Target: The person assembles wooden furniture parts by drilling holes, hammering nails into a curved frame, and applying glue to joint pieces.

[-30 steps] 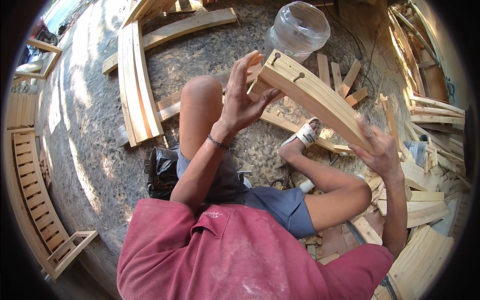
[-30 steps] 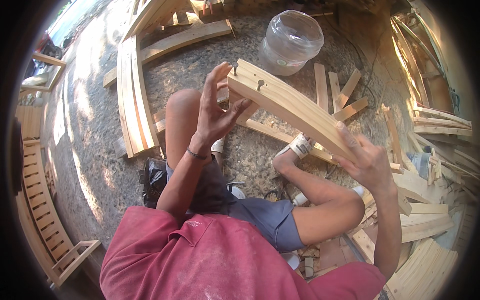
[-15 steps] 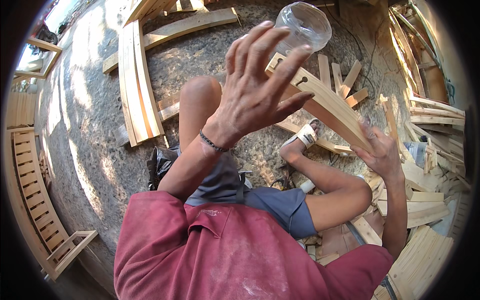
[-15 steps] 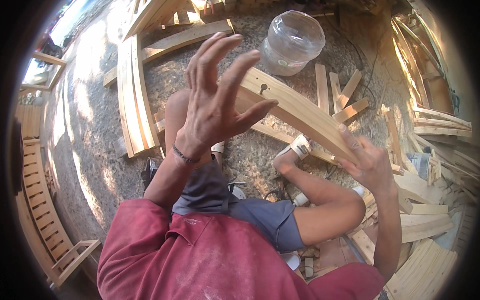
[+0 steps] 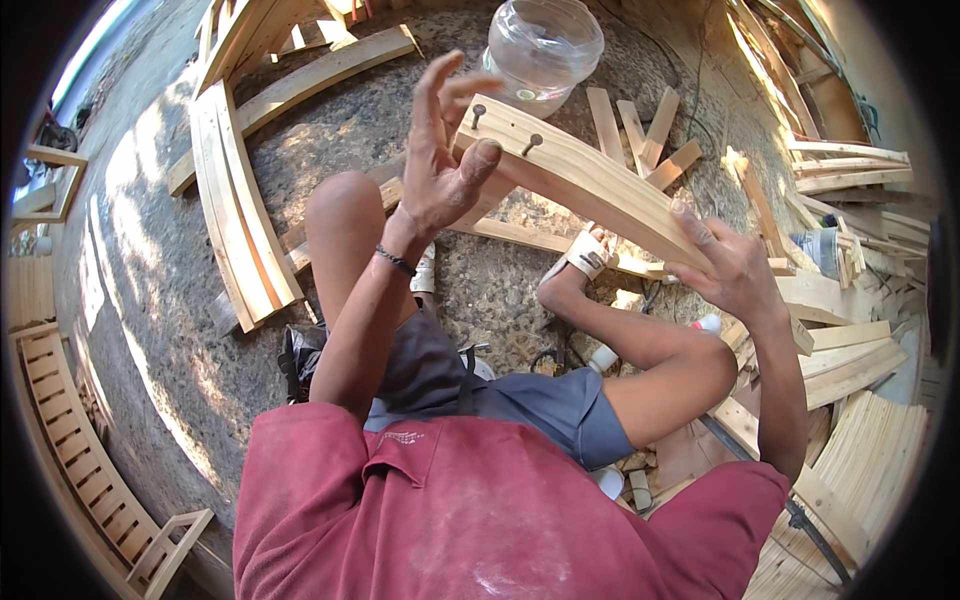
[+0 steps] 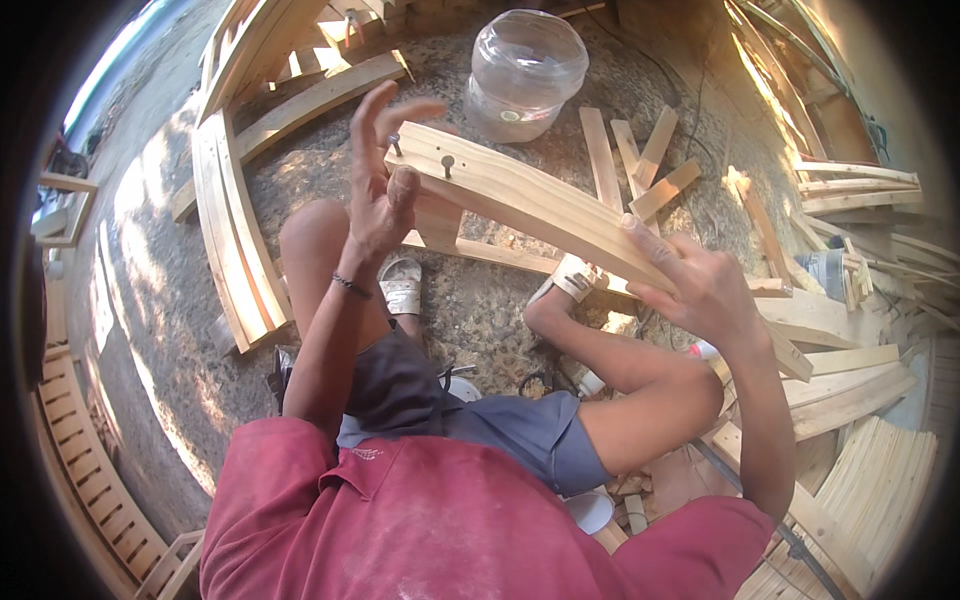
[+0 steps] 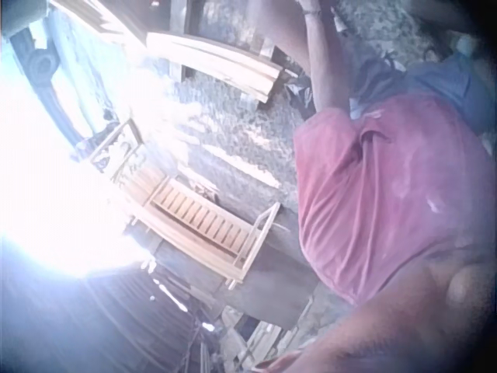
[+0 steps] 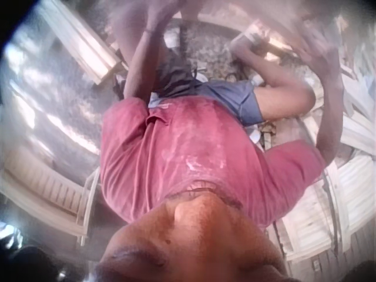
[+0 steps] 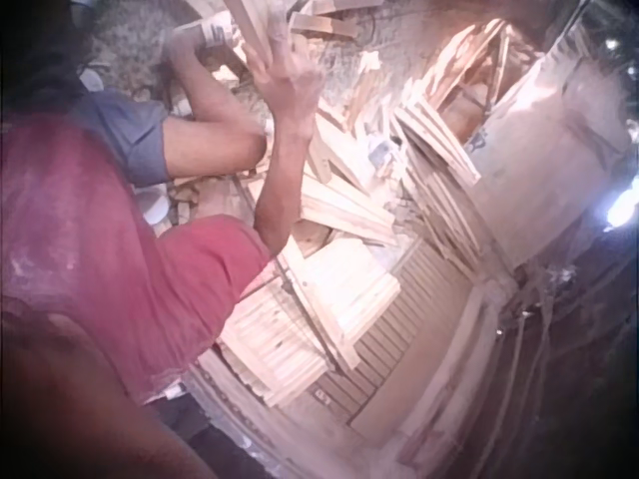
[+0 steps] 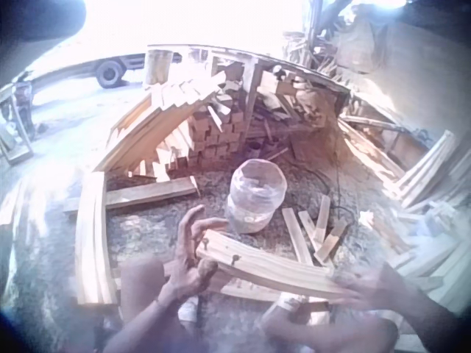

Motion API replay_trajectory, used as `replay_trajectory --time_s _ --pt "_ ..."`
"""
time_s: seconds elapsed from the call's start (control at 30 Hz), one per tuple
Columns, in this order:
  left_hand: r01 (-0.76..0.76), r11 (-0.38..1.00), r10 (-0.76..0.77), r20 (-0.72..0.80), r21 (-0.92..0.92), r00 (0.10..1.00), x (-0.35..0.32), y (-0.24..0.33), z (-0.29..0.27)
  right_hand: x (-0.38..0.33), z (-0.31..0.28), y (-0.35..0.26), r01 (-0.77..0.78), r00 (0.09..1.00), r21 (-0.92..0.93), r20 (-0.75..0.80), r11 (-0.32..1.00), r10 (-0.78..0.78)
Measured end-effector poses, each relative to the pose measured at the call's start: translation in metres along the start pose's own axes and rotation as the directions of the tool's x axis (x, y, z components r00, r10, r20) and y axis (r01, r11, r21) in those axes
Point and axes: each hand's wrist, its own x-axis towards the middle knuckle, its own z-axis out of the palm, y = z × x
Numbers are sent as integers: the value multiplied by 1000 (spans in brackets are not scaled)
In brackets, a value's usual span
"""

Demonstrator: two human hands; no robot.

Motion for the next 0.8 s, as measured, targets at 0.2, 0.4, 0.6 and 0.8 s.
replay_trajectory --time_s 0.2,0.4,0.6,0.8 --pt "113 994 -113 -30 -6 993 -2 -18 11 -14 -18 0 -100 984 122 -135 987 116" --pt "275 939 -267 -66 208 961 20 -22 13 -120 -97 13 -512 699 398 -323 762 638" --pt "323 932 -312 -92 167 946 30 -31 24 -162 -163 -35 -610 621 249 -440 753 649" --pt "60 862 -132 108 504 985 20 -11 12 -103 -142 -90 -672 591 429 -181 604 786"
